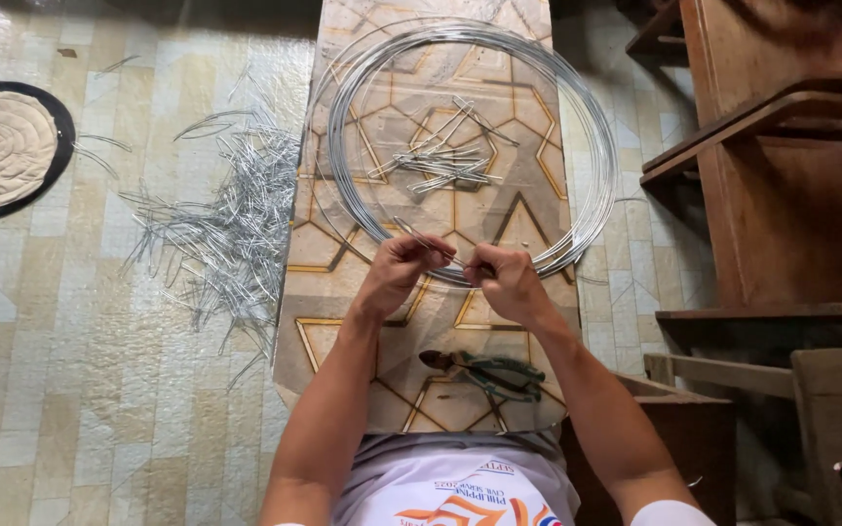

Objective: Cutting wire segments from a large coil using hand pliers

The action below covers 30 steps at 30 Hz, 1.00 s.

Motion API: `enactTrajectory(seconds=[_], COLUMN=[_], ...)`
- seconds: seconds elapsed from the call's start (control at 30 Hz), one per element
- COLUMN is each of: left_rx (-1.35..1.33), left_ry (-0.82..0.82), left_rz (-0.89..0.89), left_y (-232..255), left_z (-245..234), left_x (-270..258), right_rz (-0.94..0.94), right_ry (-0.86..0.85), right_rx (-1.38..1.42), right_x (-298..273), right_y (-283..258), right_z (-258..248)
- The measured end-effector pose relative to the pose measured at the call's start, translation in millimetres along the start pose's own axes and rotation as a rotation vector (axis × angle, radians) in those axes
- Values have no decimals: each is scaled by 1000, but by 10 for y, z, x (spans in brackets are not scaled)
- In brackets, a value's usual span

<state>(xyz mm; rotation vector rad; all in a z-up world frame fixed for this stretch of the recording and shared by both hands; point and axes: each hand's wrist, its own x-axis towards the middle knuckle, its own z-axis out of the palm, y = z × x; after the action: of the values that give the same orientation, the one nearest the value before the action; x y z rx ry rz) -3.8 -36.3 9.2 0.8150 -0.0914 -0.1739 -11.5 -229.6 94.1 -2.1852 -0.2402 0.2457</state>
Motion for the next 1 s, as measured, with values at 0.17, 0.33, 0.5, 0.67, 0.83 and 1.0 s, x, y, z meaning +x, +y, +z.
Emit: enactTrajectory(seconds=[0.17,0.33,0.5,0.67,0.83,1.0], left_rx=[96,85,237,256,252,327], left_ry=[-17,60,137,54,-21,13], left_rz=[3,14,128,101,81,135], left_y=[123,68,-37,37,90,100], left_z=[125,188,218,266,361,396], left_x=[-41,-45,-36,-60,-57,-36], right_rz=[34,32,74,98,139,81], right_ry=[-94,-127,-127,-155,-190,-157], right_rx=[82,164,179,234,319,192], right_x=[-25,8,93,122,115,131], right_y=[-75,-68,204,326,284,131], right_z=[-129,-147,-111,-104,-122,-175])
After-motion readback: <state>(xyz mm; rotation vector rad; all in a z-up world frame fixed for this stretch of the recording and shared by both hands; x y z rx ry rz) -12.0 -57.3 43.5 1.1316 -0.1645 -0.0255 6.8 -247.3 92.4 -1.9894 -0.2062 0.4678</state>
